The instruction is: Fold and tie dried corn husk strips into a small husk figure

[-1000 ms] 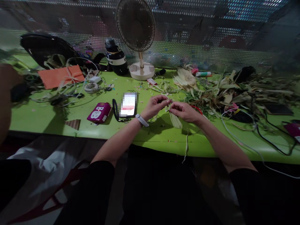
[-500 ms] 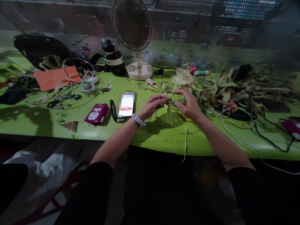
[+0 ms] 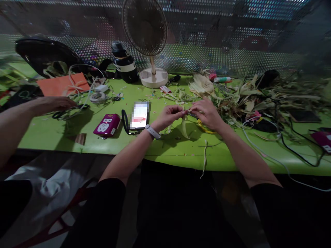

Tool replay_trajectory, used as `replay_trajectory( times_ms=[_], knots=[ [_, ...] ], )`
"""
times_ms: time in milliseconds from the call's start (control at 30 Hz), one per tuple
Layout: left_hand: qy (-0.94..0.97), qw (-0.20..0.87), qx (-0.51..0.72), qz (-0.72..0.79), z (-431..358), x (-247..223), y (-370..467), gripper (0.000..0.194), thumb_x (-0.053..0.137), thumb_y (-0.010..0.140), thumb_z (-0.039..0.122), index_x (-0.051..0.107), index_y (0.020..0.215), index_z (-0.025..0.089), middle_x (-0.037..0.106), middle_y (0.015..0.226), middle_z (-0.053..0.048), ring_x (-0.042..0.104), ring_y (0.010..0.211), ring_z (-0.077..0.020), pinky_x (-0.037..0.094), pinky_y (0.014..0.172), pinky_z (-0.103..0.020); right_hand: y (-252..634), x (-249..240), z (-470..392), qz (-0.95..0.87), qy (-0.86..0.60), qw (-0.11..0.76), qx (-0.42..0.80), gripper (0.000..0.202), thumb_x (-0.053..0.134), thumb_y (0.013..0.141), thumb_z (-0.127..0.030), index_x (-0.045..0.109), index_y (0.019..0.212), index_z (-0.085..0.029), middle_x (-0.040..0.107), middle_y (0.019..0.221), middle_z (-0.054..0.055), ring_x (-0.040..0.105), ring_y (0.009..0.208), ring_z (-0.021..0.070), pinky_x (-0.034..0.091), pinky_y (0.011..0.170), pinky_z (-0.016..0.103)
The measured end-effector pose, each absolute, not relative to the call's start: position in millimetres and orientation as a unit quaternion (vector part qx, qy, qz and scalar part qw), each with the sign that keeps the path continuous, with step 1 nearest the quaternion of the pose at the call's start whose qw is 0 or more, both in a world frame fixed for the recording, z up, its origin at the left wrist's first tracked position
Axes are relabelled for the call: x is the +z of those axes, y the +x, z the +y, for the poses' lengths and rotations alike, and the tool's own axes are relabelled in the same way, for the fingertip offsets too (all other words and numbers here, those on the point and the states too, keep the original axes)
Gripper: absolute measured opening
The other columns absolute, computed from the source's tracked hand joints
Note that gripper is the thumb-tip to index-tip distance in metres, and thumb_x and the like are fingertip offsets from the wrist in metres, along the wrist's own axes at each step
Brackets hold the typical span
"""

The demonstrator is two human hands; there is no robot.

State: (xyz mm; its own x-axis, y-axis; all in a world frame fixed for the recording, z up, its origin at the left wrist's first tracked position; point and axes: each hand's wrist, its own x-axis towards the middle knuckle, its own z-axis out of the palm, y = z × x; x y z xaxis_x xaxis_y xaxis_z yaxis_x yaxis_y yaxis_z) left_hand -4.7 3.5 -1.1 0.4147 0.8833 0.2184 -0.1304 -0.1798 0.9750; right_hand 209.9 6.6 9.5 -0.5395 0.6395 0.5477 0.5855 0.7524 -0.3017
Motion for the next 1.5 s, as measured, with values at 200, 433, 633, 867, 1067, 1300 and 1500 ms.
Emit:
replay_trajectory(
  times_ms=[200, 433, 633, 867, 1067, 1300, 1500],
  knots=[
    [0.674, 0.525, 0.409, 0.319, 6, -3, -7, 0.039, 0.081, 0.072, 0.05, 0.066, 0.07, 0.014, 0.057, 0.061, 0.0, 0.048, 0.059, -0.0081, 0.036, 0.056, -0.023, 209, 11, 5, -0.874, -0.364, 0.318, -0.04, 0.022, 0.051, 0.099, -0.033, 0.071, 0.092, -0.026, 0.076, 0.092, 0.004, 0.065, 0.092, 0.0234, 0.032, 0.109, 0.05],
    [0.662, 0.536, 0.412, 0.323, 3, 1, -6, 0.037, 0.082, 0.07, 0.047, 0.065, 0.067, 0.014, 0.057, 0.061, 0.001, 0.048, 0.059, -0.0076, 0.036, 0.055, -0.022, 210, 10, 7, -0.873, -0.363, 0.318, -0.07, 0.023, 0.049, 0.099, -0.032, 0.069, 0.092, -0.025, 0.075, 0.092, 0.006, 0.065, 0.092, 0.0242, 0.037, 0.103, 0.048],
    [0.56, 0.626, 0.429, 0.332, 2, 1, -5, 0.036, 0.078, 0.073, 0.05, 0.072, 0.081, 0.015, 0.069, 0.077, -0.003, 0.055, 0.065, -0.0073, 0.041, 0.061, -0.02, 211, 14, 4, -0.856, -0.358, 0.368, -0.058, 0.02, 0.05, 0.094, -0.027, 0.067, 0.103, -0.021, 0.072, 0.098, 0.011, 0.063, 0.095, 0.0269, 0.046, 0.086, 0.042],
    [0.544, 0.617, 0.482, 0.3, 3, -1, -4, 0.026, 0.083, 0.072, 0.036, 0.068, 0.079, 0.016, 0.064, 0.075, 0.001, 0.055, 0.066, -0.0061, 0.043, 0.065, -0.022, 193, 17, -20, -0.851, -0.414, 0.317, 0.052, 0.023, 0.054, 0.089, -0.037, 0.06, 0.073, -0.021, 0.064, 0.072, 0.005, 0.056, 0.067, 0.0196, 0.041, 0.065, 0.034],
    [0.581, 0.563, 0.501, 0.309, 1, -2, -1, 0.031, 0.084, 0.069, 0.04, 0.066, 0.075, 0.015, 0.062, 0.074, 0.001, 0.054, 0.07, -0.008, 0.044, 0.069, -0.024, 182, 1, -16, -0.878, -0.389, 0.257, 0.113, 0.017, 0.053, 0.087, -0.028, 0.06, 0.073, -0.019, 0.064, 0.071, 0.004, 0.052, 0.065, 0.0159, 0.036, 0.063, 0.029],
    [0.619, 0.521, 0.492, 0.321, 4, -7, 0, 0.032, 0.081, 0.071, 0.043, 0.068, 0.079, 0.014, 0.067, 0.079, -0.002, 0.058, 0.076, -0.0106, 0.047, 0.075, -0.026, 191, 12, -18, -0.887, -0.359, 0.233, 0.176, 0.017, 0.057, 0.086, -0.028, 0.062, 0.072, -0.019, 0.062, 0.065, 0.001, 0.05, 0.059, 0.0136, 0.037, 0.061, 0.028],
    [0.646, 0.576, 0.412, 0.286, 1, -3, -3, 0.038, 0.083, 0.068, 0.047, 0.069, 0.081, 0.014, 0.068, 0.08, -0.003, 0.059, 0.076, -0.0111, 0.048, 0.076, -0.027, 203, 26, -13, -0.807, -0.414, 0.417, 0.056, 0.027, 0.053, 0.094, -0.043, 0.07, 0.098, -0.023, 0.072, 0.102, 0.01, 0.062, 0.1, 0.0268, 0.046, 0.089, 0.043]
  ],
)
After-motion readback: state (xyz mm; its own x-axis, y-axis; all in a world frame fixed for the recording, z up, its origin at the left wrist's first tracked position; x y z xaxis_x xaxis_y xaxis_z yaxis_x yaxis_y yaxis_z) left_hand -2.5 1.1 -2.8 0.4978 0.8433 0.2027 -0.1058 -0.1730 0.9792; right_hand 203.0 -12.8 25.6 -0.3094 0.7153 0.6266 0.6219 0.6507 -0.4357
